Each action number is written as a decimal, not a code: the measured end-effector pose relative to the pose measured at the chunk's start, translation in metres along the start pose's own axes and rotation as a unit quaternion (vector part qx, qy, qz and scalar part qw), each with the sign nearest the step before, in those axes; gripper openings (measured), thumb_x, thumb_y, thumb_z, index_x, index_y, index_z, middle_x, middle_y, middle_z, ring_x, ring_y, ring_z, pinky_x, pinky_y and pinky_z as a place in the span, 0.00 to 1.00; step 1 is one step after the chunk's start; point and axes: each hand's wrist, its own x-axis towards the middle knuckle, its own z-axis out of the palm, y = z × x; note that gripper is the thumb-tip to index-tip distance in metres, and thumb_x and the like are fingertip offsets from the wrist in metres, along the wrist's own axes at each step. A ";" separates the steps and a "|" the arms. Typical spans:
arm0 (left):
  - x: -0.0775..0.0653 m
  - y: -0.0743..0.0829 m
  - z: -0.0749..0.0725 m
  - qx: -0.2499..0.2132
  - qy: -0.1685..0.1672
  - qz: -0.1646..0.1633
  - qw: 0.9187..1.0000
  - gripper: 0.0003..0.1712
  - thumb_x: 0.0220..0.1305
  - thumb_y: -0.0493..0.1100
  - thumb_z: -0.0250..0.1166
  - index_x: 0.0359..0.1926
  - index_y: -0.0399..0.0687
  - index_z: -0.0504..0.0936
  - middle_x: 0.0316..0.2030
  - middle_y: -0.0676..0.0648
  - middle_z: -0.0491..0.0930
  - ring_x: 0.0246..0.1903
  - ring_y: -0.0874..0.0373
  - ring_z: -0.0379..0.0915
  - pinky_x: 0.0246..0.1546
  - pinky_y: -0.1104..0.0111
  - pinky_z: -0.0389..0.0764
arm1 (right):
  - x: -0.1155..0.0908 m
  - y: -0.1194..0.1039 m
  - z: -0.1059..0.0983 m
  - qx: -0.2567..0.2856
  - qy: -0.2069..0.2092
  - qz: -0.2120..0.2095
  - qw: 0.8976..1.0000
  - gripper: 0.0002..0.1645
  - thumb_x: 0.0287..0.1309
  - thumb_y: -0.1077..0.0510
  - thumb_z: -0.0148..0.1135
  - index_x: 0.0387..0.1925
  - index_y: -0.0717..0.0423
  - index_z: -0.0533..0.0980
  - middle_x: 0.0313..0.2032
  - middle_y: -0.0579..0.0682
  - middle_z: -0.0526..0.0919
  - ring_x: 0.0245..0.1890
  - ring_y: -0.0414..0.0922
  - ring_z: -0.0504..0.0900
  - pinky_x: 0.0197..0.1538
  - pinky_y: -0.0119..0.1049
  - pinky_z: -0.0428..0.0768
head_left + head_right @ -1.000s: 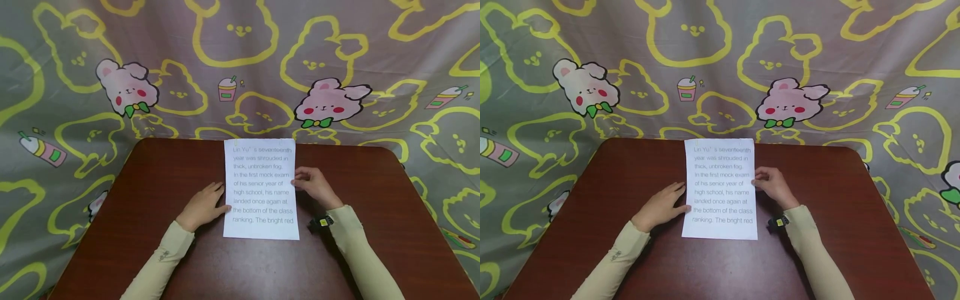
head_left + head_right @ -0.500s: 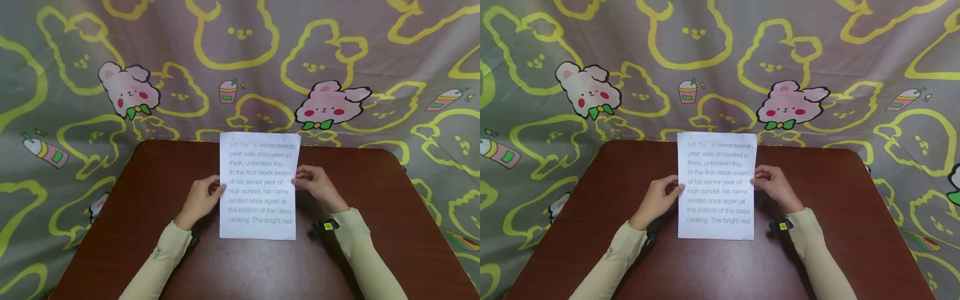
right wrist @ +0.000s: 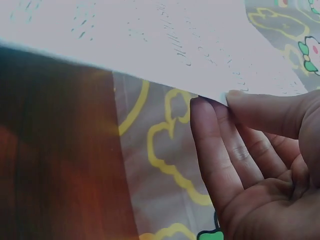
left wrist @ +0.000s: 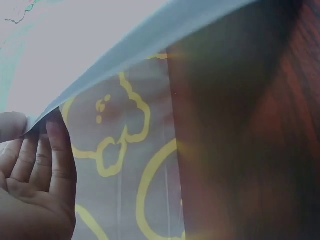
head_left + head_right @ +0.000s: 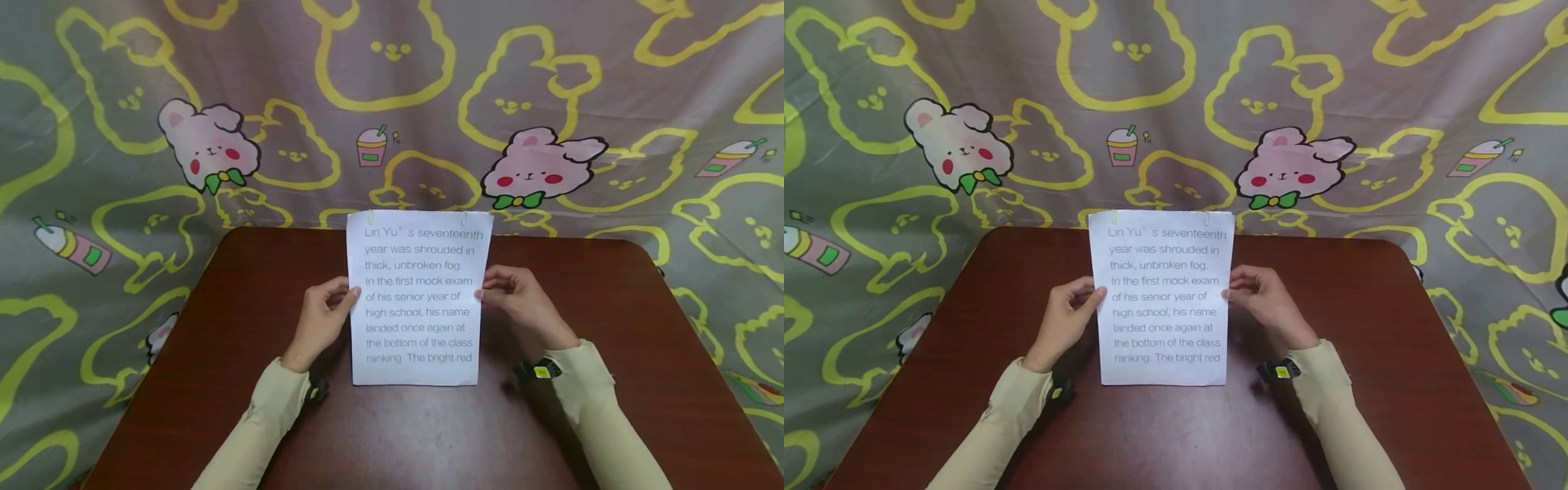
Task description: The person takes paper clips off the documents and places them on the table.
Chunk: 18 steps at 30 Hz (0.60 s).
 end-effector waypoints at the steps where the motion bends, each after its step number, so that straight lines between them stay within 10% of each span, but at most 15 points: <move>1: 0.000 0.001 -0.001 -0.002 0.003 0.002 1.000 0.08 0.73 0.39 0.66 0.45 0.40 0.89 0.38 0.41 0.90 0.35 0.60 0.84 0.38 0.74 0.84 | -0.001 -0.001 -0.001 -0.003 -0.002 -0.003 1.000 0.14 0.65 0.62 0.71 0.49 0.63 0.81 0.46 0.54 0.91 0.39 0.47 0.91 0.49 0.48 0.88; 18: -0.002 0.013 -0.004 -0.034 -0.004 -0.008 0.999 0.08 0.71 0.36 0.67 0.44 0.35 0.89 0.36 0.35 0.90 0.31 0.65 0.82 0.34 0.75 0.81 | -0.010 -0.014 -0.007 -0.037 -0.011 -0.001 0.999 0.22 0.64 0.53 0.74 0.56 0.54 0.82 0.50 0.51 0.91 0.44 0.48 0.91 0.52 0.39 0.86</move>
